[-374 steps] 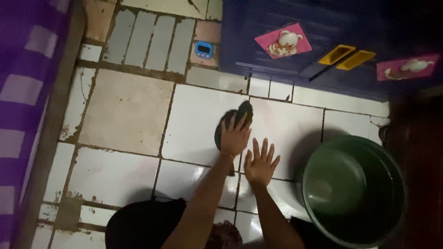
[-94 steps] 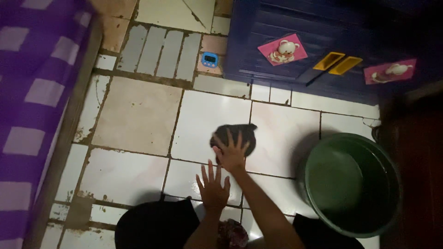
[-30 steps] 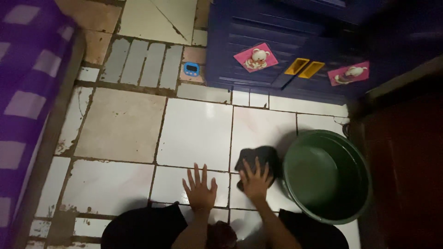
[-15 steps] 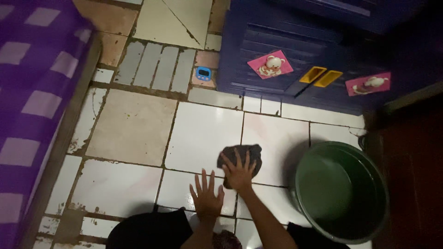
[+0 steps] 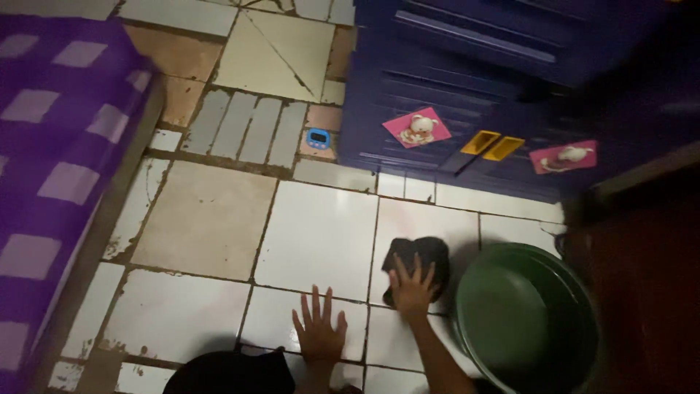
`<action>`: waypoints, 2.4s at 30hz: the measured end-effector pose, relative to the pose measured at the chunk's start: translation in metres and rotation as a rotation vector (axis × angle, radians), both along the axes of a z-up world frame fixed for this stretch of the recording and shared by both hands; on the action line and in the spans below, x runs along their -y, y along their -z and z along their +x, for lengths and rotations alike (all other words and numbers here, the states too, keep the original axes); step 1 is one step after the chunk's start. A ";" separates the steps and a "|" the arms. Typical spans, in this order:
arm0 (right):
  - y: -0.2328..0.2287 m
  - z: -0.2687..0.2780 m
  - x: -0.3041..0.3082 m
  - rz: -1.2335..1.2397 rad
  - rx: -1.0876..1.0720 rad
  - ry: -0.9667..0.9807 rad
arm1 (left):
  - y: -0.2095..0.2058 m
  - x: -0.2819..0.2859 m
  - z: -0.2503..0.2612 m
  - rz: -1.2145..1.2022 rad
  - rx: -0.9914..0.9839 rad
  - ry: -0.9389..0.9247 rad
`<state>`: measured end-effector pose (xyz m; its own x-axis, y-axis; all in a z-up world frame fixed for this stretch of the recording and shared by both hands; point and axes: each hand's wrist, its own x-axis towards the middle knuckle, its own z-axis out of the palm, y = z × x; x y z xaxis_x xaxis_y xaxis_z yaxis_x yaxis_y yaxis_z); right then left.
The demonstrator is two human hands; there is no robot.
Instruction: The person sits on a tiled floor and wipes the floor with a dark cloth, repeatedly dipping the cloth into a green basin of water and scrubbing the tiles in front of them.
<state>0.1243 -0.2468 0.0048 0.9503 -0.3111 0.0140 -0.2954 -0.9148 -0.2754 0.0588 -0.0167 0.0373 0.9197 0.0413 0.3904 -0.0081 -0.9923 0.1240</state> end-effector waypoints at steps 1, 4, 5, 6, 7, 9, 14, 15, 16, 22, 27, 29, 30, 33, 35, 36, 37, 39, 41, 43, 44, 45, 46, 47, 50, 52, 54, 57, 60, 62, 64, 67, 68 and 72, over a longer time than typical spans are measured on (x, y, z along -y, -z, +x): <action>0.004 -0.016 -0.007 -0.061 -0.024 0.012 | 0.003 0.000 -0.002 -0.002 -0.048 -0.009; -0.030 -0.058 -0.028 -0.010 -0.274 0.008 | 0.011 -0.001 -0.007 -0.039 -0.096 0.003; -0.049 -0.069 -0.036 0.113 -0.500 -0.025 | 0.013 -0.002 -0.007 -0.067 -0.098 0.007; -0.046 -0.081 -0.040 0.109 -0.489 -0.017 | 0.012 -0.001 -0.007 -0.072 -0.088 0.015; -0.042 -0.095 -0.044 0.084 -0.452 -0.036 | 0.011 -0.002 -0.009 -0.041 -0.053 0.016; -0.047 -0.117 -0.052 0.057 -0.408 -0.051 | 0.014 -0.004 -0.010 -0.011 -0.010 0.022; -0.051 -0.165 -0.062 -0.033 -0.370 -0.233 | 0.070 -0.022 -0.007 0.174 -0.050 0.104; -0.042 -0.174 -0.062 -0.035 -0.367 -0.233 | 0.070 -0.024 -0.012 0.172 -0.047 0.103; -0.032 -0.182 -0.062 -0.115 -0.285 -0.258 | 0.070 -0.026 -0.017 0.072 -0.066 0.164; -0.071 -0.193 -0.075 0.078 -0.533 -0.172 | 0.083 -0.031 -0.027 -0.012 -0.055 0.230; -0.057 -0.180 -0.073 0.025 -0.531 -0.173 | 0.071 -0.028 -0.027 -0.017 0.048 0.211; -0.045 -0.170 -0.070 0.031 -0.400 -0.159 | 0.075 -0.027 -0.025 0.041 0.007 0.179; -0.046 -0.160 -0.066 0.033 -0.402 -0.161 | 0.078 -0.028 -0.026 0.043 0.005 0.178; -0.042 -0.127 -0.054 0.108 -0.465 -0.104 | 0.083 -0.029 -0.022 0.107 -0.073 0.185; -0.029 -0.108 -0.041 0.088 -0.340 -0.136 | 0.084 -0.028 -0.024 0.104 -0.054 0.160; -0.032 -0.100 -0.036 0.090 -0.340 -0.143 | 0.083 -0.029 -0.024 0.107 -0.055 0.154; -0.036 -0.090 -0.029 0.135 -0.375 -0.132 | 0.082 -0.028 -0.023 0.101 -0.039 0.156; -0.009 -0.073 -0.008 0.177 -0.412 -0.128 | 0.084 -0.025 -0.022 0.094 -0.026 0.151; 0.053 -0.059 0.017 -0.353 0.136 -0.189 | 0.090 -0.025 -0.021 0.103 -0.029 0.129; 0.049 -0.054 0.024 -0.316 0.198 -0.275 | 0.087 -0.024 -0.021 0.100 -0.055 0.124; 0.048 -0.053 0.028 -0.283 0.260 -0.353 | 0.085 -0.024 -0.022 0.092 -0.078 0.126; 0.043 -0.058 0.018 -0.282 0.259 -0.359 | 0.085 -0.024 -0.021 0.091 -0.080 0.120; 0.039 -0.063 0.009 -0.248 0.082 -0.194 | 0.085 -0.024 -0.020 0.108 -0.050 0.111; 0.035 -0.072 0.000 -0.214 -0.096 -0.028 | 0.085 -0.023 -0.023 0.125 -0.023 0.102; -0.004 -0.102 -0.033 -0.011 -0.266 -0.105 | 0.077 -0.023 -0.023 0.093 -0.037 0.115; -0.039 -0.123 -0.043 0.017 -0.351 -0.228 | 0.069 -0.020 -0.022 0.077 -0.032 0.126; -0.050 -0.147 -0.045 0.056 -0.435 -0.345 | 0.058 -0.026 -0.024 0.069 -0.030 0.146; -0.037 -0.155 -0.029 0.004 -0.247 -0.558 | 0.046 -0.031 -0.017 0.067 0.030 0.257; -0.033 -0.143 -0.023 -0.183 -0.548 -0.431 | 0.045 -0.034 -0.019 0.057 -0.078 0.284; -0.026 -0.125 -0.020 0.066 -0.385 -0.139 | 0.039 -0.033 -0.014 0.004 -0.082 0.244; -0.031 -0.105 -0.016 0.131 -0.384 -0.090 | 0.036 -0.031 -0.004 0.018 -0.065 0.219; -0.032 -0.078 -0.017 0.263 -0.349 0.009 | 0.023 -0.033 0.010 -0.076 -0.177 0.245; -0.032 -0.069 -0.019 0.328 -0.313 0.050 | 0.017 -0.035 0.014 -0.188 -0.304 0.285; -0.019 -0.035 -0.060 0.214 -0.349 0.112 | 0.020 -0.032 0.017 0.005 -0.059 0.206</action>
